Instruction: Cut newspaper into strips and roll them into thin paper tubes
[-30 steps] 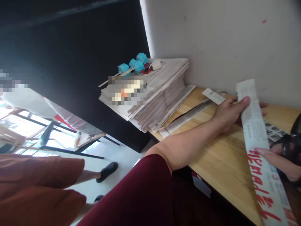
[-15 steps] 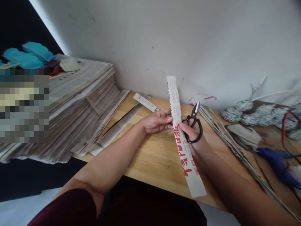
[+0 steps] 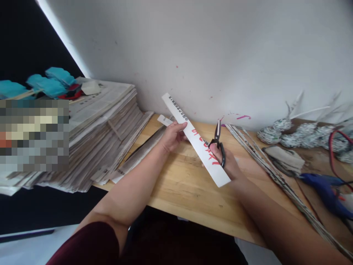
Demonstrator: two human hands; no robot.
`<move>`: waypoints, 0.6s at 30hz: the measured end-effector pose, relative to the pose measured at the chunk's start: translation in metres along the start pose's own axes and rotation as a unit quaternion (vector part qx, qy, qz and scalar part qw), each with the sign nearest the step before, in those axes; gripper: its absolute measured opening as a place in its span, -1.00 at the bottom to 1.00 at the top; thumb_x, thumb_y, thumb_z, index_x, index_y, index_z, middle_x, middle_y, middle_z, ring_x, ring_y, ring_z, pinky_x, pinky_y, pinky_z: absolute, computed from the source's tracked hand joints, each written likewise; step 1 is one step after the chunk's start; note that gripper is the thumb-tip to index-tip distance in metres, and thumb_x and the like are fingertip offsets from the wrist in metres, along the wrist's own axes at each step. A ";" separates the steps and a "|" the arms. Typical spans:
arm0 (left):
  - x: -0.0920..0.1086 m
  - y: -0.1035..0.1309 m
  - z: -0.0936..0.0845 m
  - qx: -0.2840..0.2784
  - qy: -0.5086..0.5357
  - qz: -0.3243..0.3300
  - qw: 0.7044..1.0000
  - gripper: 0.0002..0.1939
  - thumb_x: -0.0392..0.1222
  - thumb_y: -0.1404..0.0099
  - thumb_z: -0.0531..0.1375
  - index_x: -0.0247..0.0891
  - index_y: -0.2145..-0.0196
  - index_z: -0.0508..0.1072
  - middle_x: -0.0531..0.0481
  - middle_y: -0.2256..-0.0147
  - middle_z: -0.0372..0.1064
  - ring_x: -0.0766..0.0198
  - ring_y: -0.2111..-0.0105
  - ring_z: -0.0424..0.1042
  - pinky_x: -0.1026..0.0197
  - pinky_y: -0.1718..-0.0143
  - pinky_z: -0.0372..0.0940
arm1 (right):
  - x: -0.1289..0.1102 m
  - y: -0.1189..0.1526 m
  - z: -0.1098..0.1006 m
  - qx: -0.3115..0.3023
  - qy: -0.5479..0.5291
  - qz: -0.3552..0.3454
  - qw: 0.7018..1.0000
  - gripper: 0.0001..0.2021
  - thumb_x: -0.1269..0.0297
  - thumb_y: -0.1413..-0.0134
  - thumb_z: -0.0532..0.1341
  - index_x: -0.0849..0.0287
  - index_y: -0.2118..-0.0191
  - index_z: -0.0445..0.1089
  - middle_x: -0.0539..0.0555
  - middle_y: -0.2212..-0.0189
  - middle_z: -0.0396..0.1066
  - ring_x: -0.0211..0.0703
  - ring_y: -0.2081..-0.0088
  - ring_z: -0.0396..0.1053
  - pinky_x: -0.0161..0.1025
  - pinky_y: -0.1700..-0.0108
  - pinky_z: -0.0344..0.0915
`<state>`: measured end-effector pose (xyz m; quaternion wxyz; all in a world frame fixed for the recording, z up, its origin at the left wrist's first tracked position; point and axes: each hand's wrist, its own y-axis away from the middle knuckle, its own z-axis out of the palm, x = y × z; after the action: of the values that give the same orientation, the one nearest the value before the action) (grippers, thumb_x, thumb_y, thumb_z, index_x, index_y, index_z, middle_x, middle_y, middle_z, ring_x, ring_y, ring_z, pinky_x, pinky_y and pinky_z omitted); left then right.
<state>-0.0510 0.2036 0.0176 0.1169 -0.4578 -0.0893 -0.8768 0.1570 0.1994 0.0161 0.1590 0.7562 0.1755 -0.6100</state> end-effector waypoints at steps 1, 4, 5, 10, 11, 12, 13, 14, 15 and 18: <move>-0.001 -0.002 0.000 0.022 -0.008 0.008 1.000 -0.76 -0.18 -0.02 0.41 -0.25 0.38 0.46 0.00 0.48 0.45 0.34 0.55 0.33 0.30 0.57 0.17 | -0.001 -0.001 -0.002 0.024 0.008 0.003 1.000 -0.45 -0.35 -0.05 0.18 0.13 0.42 0.35 0.06 0.55 0.43 -0.14 0.55 0.39 -0.22 0.52 0.32; -0.004 -0.007 -0.002 0.081 -0.040 0.020 0.996 -0.73 -0.11 0.00 0.41 -0.25 0.41 0.43 0.01 0.52 0.42 0.32 0.57 0.33 0.30 0.59 0.17 | -0.002 -0.007 -0.011 0.107 0.097 -0.046 0.988 -0.54 -0.24 -0.05 0.27 0.11 0.40 0.34 0.05 0.53 0.46 -0.15 0.52 0.38 -0.24 0.47 0.28; -0.006 -0.009 -0.003 0.104 -0.058 0.022 0.993 -0.73 -0.09 -0.01 0.40 -0.25 0.43 0.43 0.01 0.53 0.42 0.30 0.57 0.34 0.28 0.58 0.20 | -0.001 -0.009 -0.016 0.124 0.149 -0.079 0.978 -0.58 -0.19 -0.06 0.28 0.11 0.38 0.36 0.06 0.50 0.48 -0.13 0.48 0.40 -0.23 0.43 0.27; -0.012 -0.019 -0.013 0.193 -0.144 0.036 0.970 -0.76 -0.11 -0.07 0.36 -0.23 0.55 0.40 0.04 0.63 0.34 0.27 0.58 0.31 0.24 0.51 0.22 | 0.006 -0.022 -0.035 0.124 0.441 -0.129 0.879 -0.74 0.00 -0.15 0.24 0.10 0.31 0.40 0.11 0.44 0.51 -0.05 0.42 0.42 -0.22 0.43 0.11; -0.013 -0.020 -0.014 0.194 -0.147 0.038 0.969 -0.77 -0.12 -0.06 0.37 -0.24 0.57 0.41 0.04 0.62 0.35 0.28 0.58 0.30 0.24 0.49 0.22 | 0.007 -0.023 -0.037 0.113 0.477 -0.115 0.864 -0.76 0.02 -0.15 0.23 0.09 0.31 0.40 0.11 0.45 0.51 -0.04 0.43 0.41 -0.22 0.45 0.07; -0.014 -0.022 -0.015 0.192 -0.148 0.041 0.969 -0.78 -0.14 -0.06 0.37 -0.24 0.57 0.42 0.03 0.61 0.35 0.28 0.57 0.30 0.23 0.47 0.22 | 0.008 -0.023 -0.037 0.103 0.501 -0.105 0.853 -0.77 0.04 -0.15 0.23 0.09 0.31 0.40 0.12 0.46 0.51 -0.03 0.44 0.41 -0.22 0.46 0.04; -0.015 -0.023 -0.016 0.190 -0.147 0.045 0.970 -0.79 -0.14 -0.06 0.37 -0.25 0.56 0.43 0.02 0.60 0.37 0.27 0.56 0.30 0.23 0.45 0.22 | 0.009 -0.024 -0.037 0.095 0.514 -0.099 0.847 -0.78 0.04 -0.15 0.23 0.09 0.30 0.40 0.11 0.46 0.51 -0.03 0.44 0.42 -0.22 0.46 0.02; -0.016 -0.024 -0.016 0.188 -0.146 0.049 0.970 -0.80 -0.14 -0.06 0.37 -0.25 0.55 0.45 0.02 0.58 0.38 0.27 0.55 0.31 0.23 0.44 0.23 | 0.010 -0.024 -0.036 0.091 0.518 -0.099 0.845 -0.78 0.04 -0.14 0.23 0.09 0.30 0.41 0.11 0.46 0.51 -0.02 0.43 0.42 -0.22 0.46 0.02; -0.017 -0.025 -0.016 0.186 -0.142 0.055 0.971 -0.81 -0.14 -0.06 0.37 -0.25 0.54 0.46 0.02 0.57 0.39 0.26 0.53 0.32 0.23 0.42 0.24 | 0.011 -0.023 -0.035 0.089 0.512 -0.102 0.848 -0.78 0.04 -0.13 0.24 0.09 0.30 0.41 0.11 0.46 0.52 -0.02 0.43 0.43 -0.23 0.46 0.04; -0.018 -0.026 -0.014 0.176 -0.131 0.075 0.973 -0.83 -0.13 -0.09 0.35 -0.25 0.50 0.48 0.03 0.52 0.42 0.27 0.48 0.35 0.25 0.36 0.27 | 0.017 -0.024 -0.029 0.081 0.443 -0.116 0.885 -0.77 0.03 -0.09 0.28 0.09 0.30 0.43 0.10 0.44 0.54 -0.04 0.42 0.44 -0.22 0.43 0.14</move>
<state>-0.0595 0.2271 -0.0063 0.2484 -0.5462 -0.2217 -0.7687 0.1746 0.2354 0.0050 -0.0685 0.9322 0.2640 -0.2377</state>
